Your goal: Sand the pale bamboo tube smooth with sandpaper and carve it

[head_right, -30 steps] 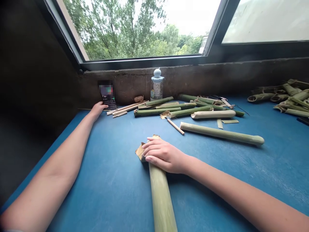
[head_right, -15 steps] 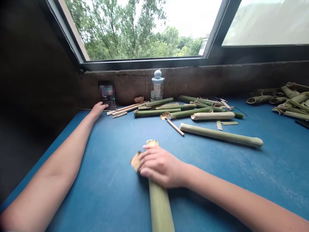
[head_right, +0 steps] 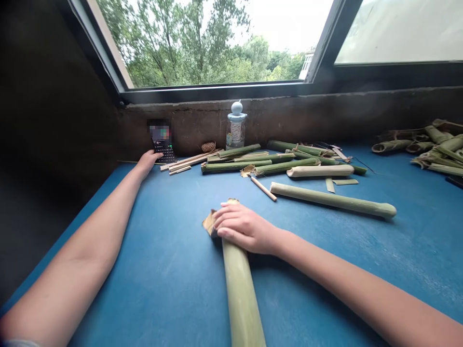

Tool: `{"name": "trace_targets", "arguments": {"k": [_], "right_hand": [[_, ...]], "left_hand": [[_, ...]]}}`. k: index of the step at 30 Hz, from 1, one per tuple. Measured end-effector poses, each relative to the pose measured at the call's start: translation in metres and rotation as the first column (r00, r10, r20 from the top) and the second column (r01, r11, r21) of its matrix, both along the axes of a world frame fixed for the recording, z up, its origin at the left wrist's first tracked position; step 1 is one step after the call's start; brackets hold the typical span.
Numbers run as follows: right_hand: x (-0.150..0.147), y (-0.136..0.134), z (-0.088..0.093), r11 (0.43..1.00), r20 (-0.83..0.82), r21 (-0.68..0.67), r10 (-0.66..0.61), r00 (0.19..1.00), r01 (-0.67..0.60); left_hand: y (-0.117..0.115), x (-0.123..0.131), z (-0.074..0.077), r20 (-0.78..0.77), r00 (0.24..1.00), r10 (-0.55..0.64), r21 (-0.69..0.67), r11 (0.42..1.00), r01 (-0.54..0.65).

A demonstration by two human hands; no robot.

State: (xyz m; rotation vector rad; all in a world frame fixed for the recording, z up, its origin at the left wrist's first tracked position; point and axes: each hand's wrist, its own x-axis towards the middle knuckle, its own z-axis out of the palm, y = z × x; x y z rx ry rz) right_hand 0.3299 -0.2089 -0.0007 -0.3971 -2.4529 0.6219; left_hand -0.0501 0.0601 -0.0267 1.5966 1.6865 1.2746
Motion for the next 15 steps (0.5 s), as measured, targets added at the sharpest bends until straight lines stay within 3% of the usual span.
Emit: {"name": "trace_targets", "arguments": {"k": [3,6,8,12,15], "right_hand": [[-0.006,-0.01,0.001,0.999,0.013,-0.022,-0.035,0.999,0.035],[-0.014,-0.022,0.001,0.992,-0.025,-0.013,0.122,0.992,-0.122],[-0.014,-0.019,0.001,0.987,-0.041,0.003,0.16,0.986,-0.16],[-0.003,-0.003,-0.001,1.0,-0.011,-0.013,-0.007,1.0,0.006],[-0.004,-0.005,-0.003,1.0,-0.003,-0.01,-0.008,1.0,0.008]], "left_hand": [[0.004,-0.002,-0.002,-0.007,1.0,0.004,-0.007,1.0,-0.004],[0.006,-0.004,-0.004,-0.028,1.0,0.001,-0.014,1.0,-0.002],[0.007,-0.004,-0.004,-0.044,0.999,0.001,-0.017,1.0,-0.002],[0.006,-0.004,-0.004,-0.07,0.998,0.009,-0.008,1.0,-0.01],[0.006,-0.002,-0.004,-0.09,0.995,0.038,-0.029,0.999,-0.041]]}}
